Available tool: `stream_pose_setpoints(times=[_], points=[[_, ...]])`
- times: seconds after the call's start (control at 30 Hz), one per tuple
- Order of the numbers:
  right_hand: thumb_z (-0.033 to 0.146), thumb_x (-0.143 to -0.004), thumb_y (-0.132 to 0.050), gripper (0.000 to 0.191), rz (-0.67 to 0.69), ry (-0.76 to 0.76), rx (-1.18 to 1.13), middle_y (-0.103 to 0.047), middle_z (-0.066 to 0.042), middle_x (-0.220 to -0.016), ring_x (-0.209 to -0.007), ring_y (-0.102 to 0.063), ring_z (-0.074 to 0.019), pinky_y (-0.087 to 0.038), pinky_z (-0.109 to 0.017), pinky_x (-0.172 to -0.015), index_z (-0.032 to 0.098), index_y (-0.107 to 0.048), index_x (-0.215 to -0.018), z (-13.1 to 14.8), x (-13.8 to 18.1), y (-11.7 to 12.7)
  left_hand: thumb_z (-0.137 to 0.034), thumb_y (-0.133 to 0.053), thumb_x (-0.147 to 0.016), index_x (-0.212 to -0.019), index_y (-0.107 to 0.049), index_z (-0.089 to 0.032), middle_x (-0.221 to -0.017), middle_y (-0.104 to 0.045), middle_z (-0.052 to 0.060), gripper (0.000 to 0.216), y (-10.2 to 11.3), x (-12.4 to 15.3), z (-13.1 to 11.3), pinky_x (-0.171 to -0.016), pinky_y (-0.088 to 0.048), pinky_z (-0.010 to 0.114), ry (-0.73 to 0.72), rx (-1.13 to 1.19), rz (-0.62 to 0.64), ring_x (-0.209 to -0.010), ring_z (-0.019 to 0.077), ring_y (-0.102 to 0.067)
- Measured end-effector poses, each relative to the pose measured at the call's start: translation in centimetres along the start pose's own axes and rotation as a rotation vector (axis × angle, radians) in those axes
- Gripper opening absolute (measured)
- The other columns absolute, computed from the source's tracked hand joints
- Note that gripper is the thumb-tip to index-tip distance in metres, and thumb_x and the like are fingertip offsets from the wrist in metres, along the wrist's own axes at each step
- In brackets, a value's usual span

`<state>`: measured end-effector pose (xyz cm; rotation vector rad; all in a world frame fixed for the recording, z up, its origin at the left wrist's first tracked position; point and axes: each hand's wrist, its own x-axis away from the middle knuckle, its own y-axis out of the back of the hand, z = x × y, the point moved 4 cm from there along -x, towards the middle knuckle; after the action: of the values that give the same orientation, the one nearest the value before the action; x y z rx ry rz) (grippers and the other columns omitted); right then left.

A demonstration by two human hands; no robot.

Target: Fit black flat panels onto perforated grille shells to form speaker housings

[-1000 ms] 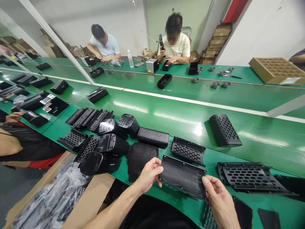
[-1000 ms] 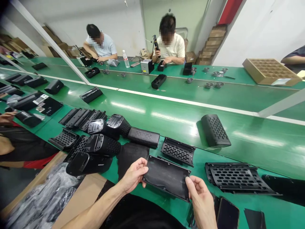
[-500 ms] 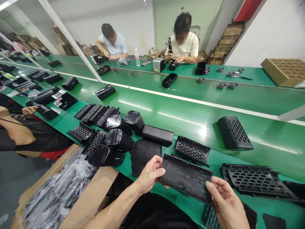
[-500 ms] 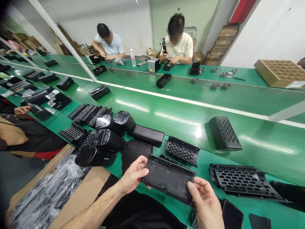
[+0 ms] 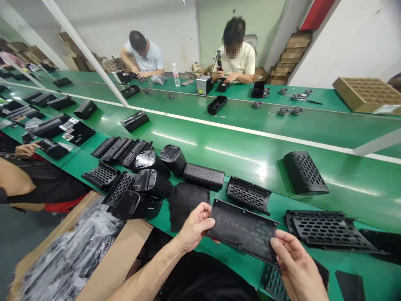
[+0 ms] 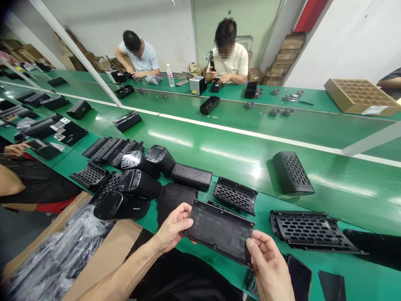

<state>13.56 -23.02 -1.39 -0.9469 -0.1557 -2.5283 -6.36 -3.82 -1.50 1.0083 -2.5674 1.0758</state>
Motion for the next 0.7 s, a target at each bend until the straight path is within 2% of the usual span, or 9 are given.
stream_pose_setpoints(times=[0.2,0.37,0.6,0.7], points=[[0.048,-0.061,-0.099,0.070,0.083,0.040,0.004,-0.065,-0.004,-0.108,-0.094,-0.057,-0.0177,-0.051,-0.018,-0.069,0.027,-0.068,-0.120,-1.0,-0.5,0.9,-0.030,-0.079,-0.084,-0.100,-0.052,-0.019,-0.088,-0.066,0.000,0.033,-0.2,0.1,-0.3,-0.054,-0.065,0.032,-0.009,0.009,0.006,-0.066,0.0149,-0.068],[0.050,-0.068,-0.095,0.064,0.085,0.046,0.048,-0.060,-0.001,-0.101,-0.080,-0.050,-0.0130,-0.048,-0.015,-0.062,0.029,-0.069,-0.123,-1.4,-0.3,1.7,-0.030,-0.079,-0.084,-0.100,-0.052,-0.019,-0.087,-0.065,-0.001,0.033,-0.2,0.4,-0.2,-0.053,-0.064,0.032,-0.021,0.018,0.024,-0.064,0.0149,-0.069],[0.047,-0.067,-0.096,0.065,0.108,0.032,0.007,-0.065,-0.004,-0.114,-0.101,-0.059,-0.0198,-0.054,-0.018,-0.075,0.028,-0.069,-0.123,-1.3,-0.3,1.3,-0.030,-0.075,-0.088,-0.100,-0.054,-0.018,-0.085,-0.068,0.001,0.028,0.0,0.2,0.1,-0.048,-0.064,0.030,-0.025,0.038,0.006,-0.061,0.0138,-0.067],[0.051,-0.068,-0.095,0.062,0.085,-0.033,-0.023,-0.064,-0.003,-0.097,-0.085,-0.059,-0.0174,-0.055,-0.020,-0.067,0.029,-0.072,-0.122,-1.2,-0.4,1.3,-0.030,-0.074,-0.089,-0.099,-0.054,-0.018,-0.082,-0.068,0.001,0.025,-0.1,0.1,0.2,-0.049,-0.064,0.030,-0.018,0.056,0.002,-0.059,0.0133,-0.066]])
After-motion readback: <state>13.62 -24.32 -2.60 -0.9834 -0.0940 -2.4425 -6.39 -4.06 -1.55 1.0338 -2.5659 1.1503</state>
